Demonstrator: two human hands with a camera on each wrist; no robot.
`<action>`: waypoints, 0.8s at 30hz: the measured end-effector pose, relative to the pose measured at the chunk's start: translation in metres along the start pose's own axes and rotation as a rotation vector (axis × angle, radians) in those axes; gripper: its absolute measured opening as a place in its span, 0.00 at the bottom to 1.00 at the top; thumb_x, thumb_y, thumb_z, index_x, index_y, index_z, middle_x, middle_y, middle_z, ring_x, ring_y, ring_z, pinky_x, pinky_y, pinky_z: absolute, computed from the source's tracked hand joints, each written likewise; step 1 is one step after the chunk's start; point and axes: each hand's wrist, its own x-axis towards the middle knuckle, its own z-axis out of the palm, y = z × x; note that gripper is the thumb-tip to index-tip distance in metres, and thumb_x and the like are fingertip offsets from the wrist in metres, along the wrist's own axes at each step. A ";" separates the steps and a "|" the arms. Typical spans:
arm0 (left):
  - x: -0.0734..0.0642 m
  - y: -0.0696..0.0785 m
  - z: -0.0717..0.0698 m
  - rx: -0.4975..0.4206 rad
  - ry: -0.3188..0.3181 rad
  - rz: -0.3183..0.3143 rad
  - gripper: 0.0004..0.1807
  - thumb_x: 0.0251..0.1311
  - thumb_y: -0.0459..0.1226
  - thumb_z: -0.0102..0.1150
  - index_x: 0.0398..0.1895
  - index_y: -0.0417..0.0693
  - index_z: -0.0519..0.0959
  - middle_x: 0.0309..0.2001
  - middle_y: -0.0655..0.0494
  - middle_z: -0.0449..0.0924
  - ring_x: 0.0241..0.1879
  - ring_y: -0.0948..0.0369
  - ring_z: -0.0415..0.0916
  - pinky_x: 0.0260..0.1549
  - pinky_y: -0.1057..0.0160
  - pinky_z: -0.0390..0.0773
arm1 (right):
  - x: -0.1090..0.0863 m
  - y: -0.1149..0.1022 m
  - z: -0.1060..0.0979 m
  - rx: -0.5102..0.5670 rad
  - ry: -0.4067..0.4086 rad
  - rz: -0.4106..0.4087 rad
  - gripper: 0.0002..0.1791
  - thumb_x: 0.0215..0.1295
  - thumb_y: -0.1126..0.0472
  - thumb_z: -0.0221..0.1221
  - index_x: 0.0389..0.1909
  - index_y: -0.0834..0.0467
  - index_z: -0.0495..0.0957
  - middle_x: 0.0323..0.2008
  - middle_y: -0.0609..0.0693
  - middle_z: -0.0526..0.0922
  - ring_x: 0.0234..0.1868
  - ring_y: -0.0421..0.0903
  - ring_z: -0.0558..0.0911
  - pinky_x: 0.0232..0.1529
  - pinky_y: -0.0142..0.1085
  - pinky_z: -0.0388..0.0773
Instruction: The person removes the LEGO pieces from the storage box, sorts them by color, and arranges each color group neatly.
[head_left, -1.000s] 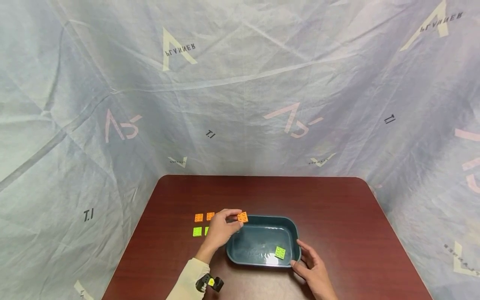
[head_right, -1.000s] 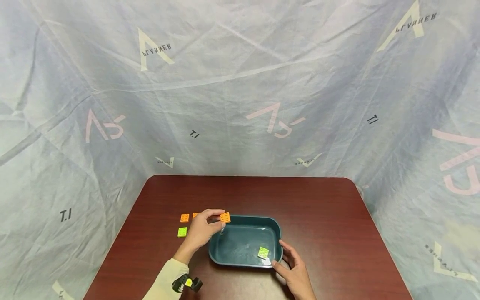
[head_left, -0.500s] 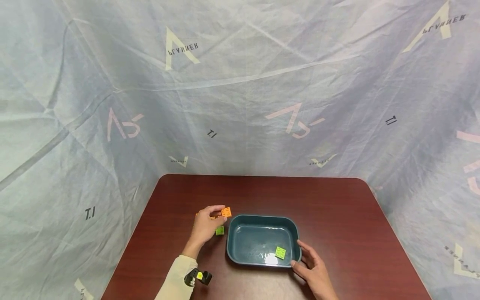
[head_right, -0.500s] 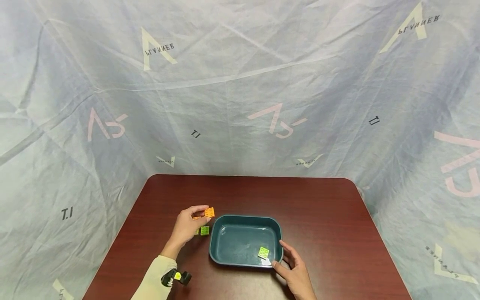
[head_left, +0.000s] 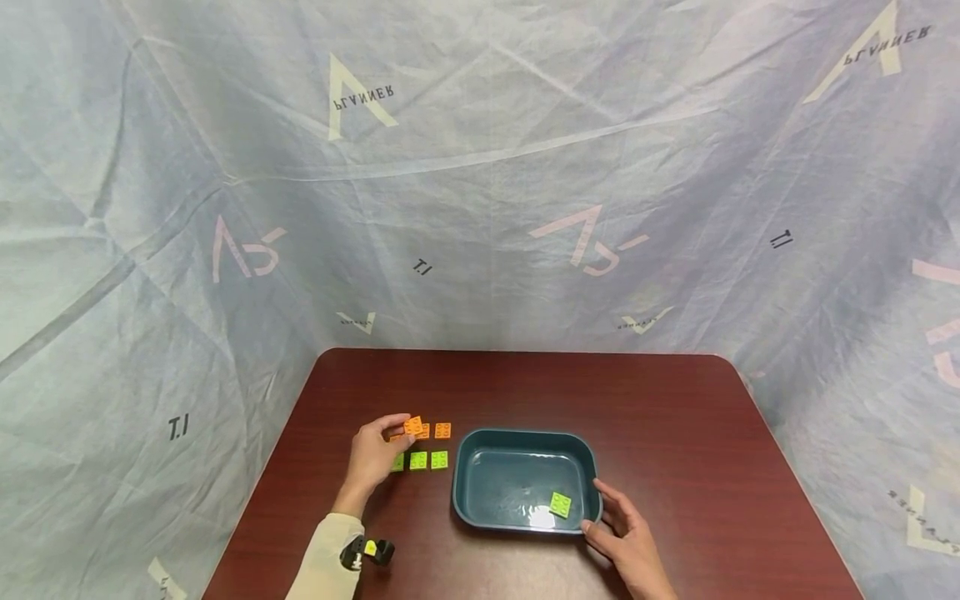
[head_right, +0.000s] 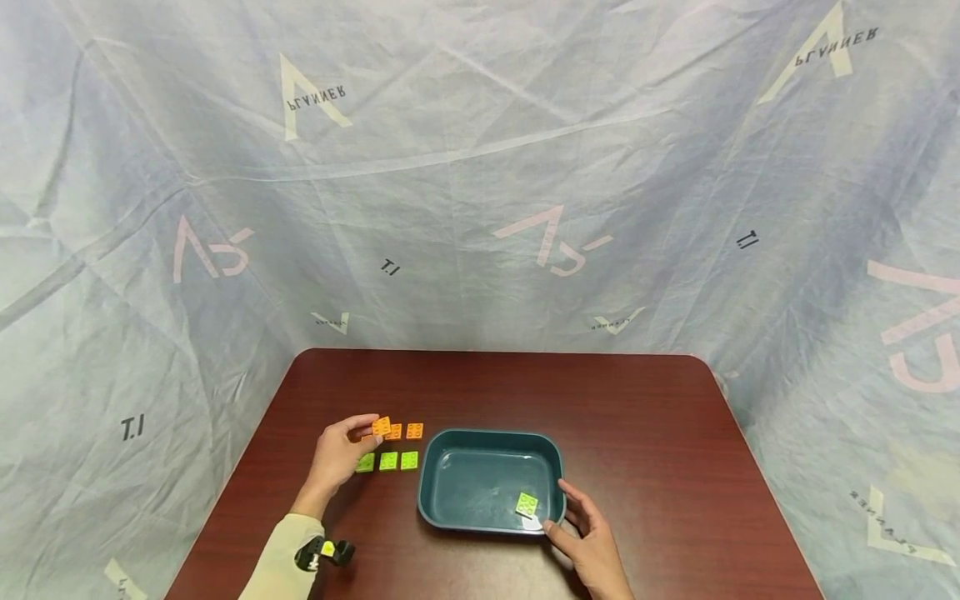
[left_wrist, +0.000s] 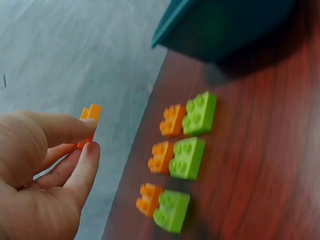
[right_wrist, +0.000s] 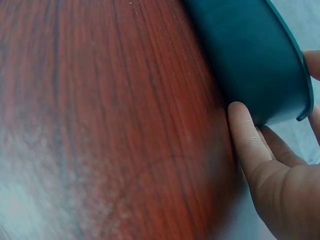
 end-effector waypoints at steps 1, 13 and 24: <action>0.000 -0.003 -0.002 0.005 0.001 -0.006 0.24 0.65 0.35 0.72 0.64 0.48 0.84 0.55 0.45 0.88 0.56 0.49 0.84 0.43 0.61 0.86 | 0.000 0.001 0.000 0.005 -0.002 0.002 0.41 0.62 0.70 0.72 0.76 0.54 0.70 0.68 0.68 0.76 0.57 0.48 0.85 0.46 0.37 0.87; 0.007 -0.029 -0.020 0.053 0.034 -0.051 0.24 0.68 0.34 0.70 0.67 0.46 0.82 0.59 0.41 0.86 0.59 0.45 0.84 0.51 0.51 0.88 | 0.001 -0.001 -0.001 -0.015 0.003 -0.005 0.41 0.62 0.69 0.73 0.76 0.54 0.71 0.69 0.68 0.75 0.57 0.46 0.84 0.47 0.36 0.87; 0.018 -0.048 -0.032 0.122 0.052 -0.096 0.24 0.70 0.32 0.66 0.69 0.44 0.80 0.63 0.37 0.83 0.61 0.42 0.83 0.55 0.44 0.85 | 0.000 0.002 -0.003 0.003 0.005 -0.005 0.41 0.61 0.70 0.72 0.76 0.54 0.70 0.69 0.67 0.76 0.59 0.47 0.83 0.48 0.36 0.87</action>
